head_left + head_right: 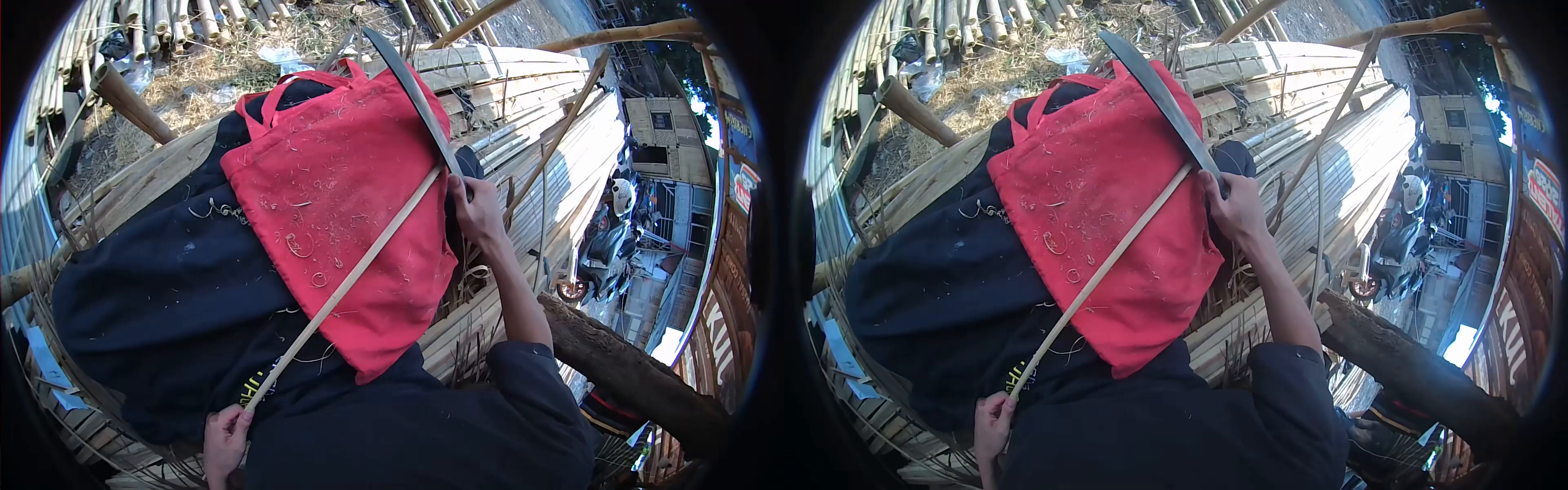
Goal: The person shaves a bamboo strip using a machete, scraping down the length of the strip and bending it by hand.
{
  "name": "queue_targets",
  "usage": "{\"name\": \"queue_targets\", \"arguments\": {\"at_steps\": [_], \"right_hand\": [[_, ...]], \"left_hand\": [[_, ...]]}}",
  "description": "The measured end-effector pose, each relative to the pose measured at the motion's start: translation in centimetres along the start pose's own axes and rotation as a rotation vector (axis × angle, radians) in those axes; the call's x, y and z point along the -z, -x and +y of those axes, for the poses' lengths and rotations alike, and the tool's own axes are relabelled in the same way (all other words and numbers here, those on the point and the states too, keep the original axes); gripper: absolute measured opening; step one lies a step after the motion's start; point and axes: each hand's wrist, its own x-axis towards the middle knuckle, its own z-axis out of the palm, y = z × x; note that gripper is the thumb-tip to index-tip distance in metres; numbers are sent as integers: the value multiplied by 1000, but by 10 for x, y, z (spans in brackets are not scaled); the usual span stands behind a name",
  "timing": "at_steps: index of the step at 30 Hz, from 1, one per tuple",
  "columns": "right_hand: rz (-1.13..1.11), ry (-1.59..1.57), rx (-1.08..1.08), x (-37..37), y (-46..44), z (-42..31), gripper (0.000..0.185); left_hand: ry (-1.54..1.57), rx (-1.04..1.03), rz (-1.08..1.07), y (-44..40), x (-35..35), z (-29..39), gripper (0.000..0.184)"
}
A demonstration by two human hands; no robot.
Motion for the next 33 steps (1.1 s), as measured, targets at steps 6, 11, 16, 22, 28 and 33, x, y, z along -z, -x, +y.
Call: {"name": "queue_targets", "arguments": {"at_steps": [6, 11, 16, 22, 28, 33], "right_hand": [[-3, 208, 230, 2, 5, -6, 65], [-49, -13, 57, -4, 8, 6, 61], [-87, 58, 35, 5, 4, 4, 59], [-78, 159, 241, -13, 31, -1, 67], [-101, 41, -18, 10, 6, -12, 71], [-66, 231, 104, 5, 21, -24, 74]], "left_hand": [[63, 3, -11, -9, 1, -8, 36], [143, 40, -42, -12, -2, -22, 36], [140, 24, -65, -15, -1, -16, 37], [101, 40, -23, -12, -5, -16, 36], [120, -14, -17, -15, -7, -25, 35], [92, -36, 13, -10, -8, -22, 36]]}}
